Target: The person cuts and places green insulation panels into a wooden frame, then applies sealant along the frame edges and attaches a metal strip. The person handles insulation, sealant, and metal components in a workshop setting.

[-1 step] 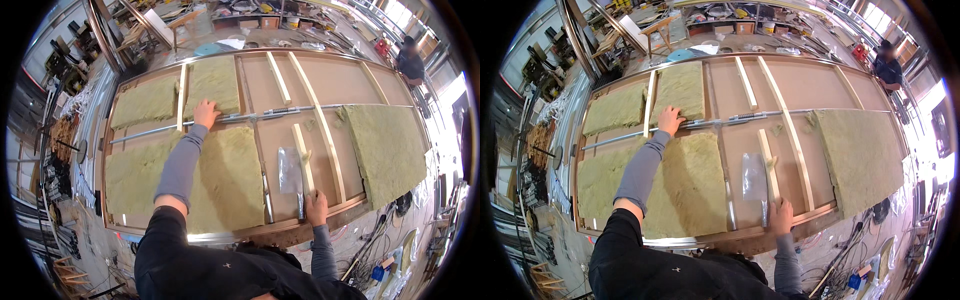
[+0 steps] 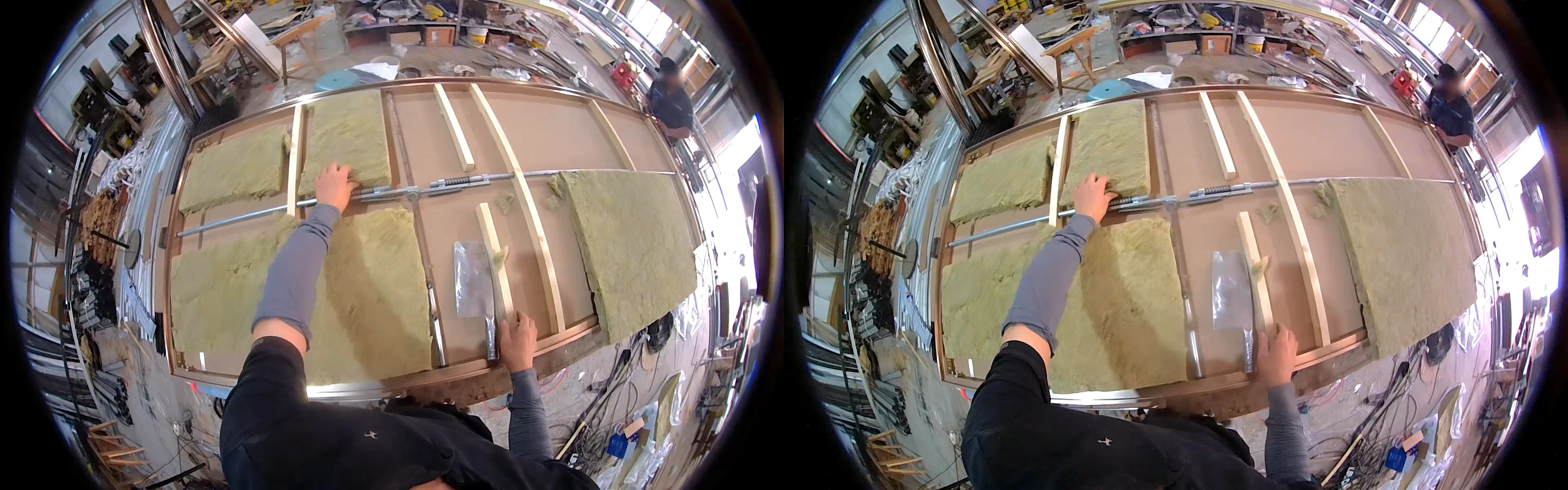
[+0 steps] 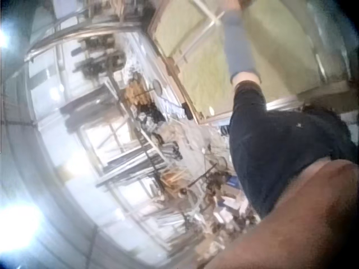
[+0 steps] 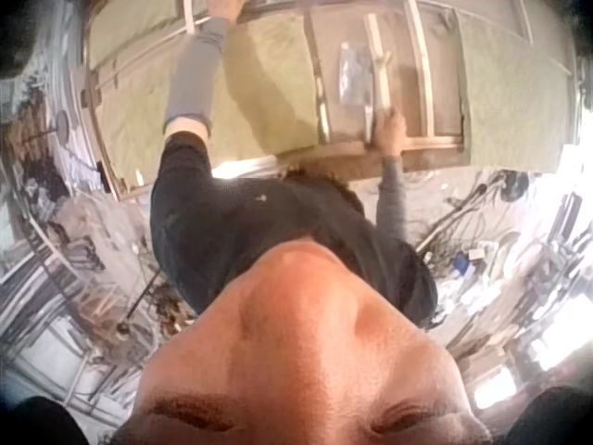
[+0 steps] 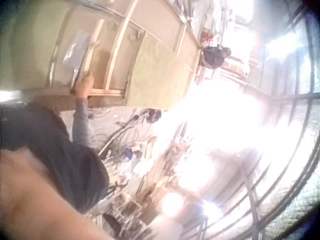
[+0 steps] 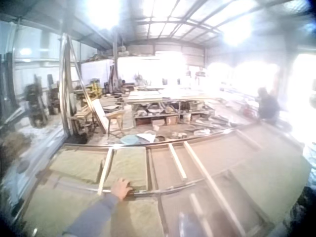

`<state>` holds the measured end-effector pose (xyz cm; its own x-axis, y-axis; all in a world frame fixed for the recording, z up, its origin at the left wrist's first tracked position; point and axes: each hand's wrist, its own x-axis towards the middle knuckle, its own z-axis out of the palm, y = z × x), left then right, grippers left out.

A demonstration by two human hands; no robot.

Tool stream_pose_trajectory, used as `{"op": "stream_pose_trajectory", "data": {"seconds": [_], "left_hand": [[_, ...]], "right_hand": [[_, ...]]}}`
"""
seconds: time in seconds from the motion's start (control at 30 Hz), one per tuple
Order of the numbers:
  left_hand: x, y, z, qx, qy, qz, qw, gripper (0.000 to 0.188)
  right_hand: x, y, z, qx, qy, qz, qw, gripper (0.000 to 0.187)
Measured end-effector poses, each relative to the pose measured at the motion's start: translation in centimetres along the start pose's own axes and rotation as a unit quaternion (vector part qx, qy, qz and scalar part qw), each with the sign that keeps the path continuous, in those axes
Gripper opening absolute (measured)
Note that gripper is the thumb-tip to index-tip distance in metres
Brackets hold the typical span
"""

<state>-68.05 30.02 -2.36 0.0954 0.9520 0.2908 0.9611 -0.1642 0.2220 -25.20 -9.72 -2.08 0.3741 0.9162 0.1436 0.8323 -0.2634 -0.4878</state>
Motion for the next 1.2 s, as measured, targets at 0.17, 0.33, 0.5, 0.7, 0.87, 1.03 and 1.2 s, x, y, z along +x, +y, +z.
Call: {"op": "stream_pose_trajectory", "data": {"seconds": [0.17, 0.33, 0.5, 0.7, 0.87, 1.03, 1.2], "left_hand": [[2.8, -0.2, 1.1, -0.01, -0.118, -0.055, 0.991, 0.041], [5.8, 2.2, -2.3, -0.129, -0.164, 0.036, 0.977, 0.039], [3.5, 2.1, 5.1, 0.033, -0.145, -0.09, 0.985, 0.092], [-0.4, -3.9, 0.6, -0.337, -0.138, -0.086, 0.927, 0.084], [-20.4, -2.5, -12.4, -0.114, 0.08, -0.067, 0.988, 0.066], [-35.5, -3.1, -10.2, -0.113, 0.011, -0.213, 0.97, 0.079], [-35.7, -1.8, -8.6, -0.126, 0.054, -0.136, 0.981, 0.096]], "right_hand": [[-0.8, -2.9, -2.4, -0.025, -0.04, -0.06, 0.997, 0.049], [-2.4, -5.2, -1.4, -0.063, -0.137, -0.072, 0.986, 0.063], [-1.6, -1.8, 1.9, 0.032, -0.145, -0.031, 0.988, 0.051], [-1.5, -2.2, 0.8, 0.253, -0.159, 0.052, 0.953, 0.016], [-4.6, -2.9, -3.3, 0.372, -0.198, 0.09, 0.902, 0.026], [-5.1, -6.7, -3.6, 0.454, -0.258, 0.123, 0.844, 0.022], [-4.5, -9.1, -3.0, 0.461, -0.258, 0.057, 0.847, 0.026]]}}
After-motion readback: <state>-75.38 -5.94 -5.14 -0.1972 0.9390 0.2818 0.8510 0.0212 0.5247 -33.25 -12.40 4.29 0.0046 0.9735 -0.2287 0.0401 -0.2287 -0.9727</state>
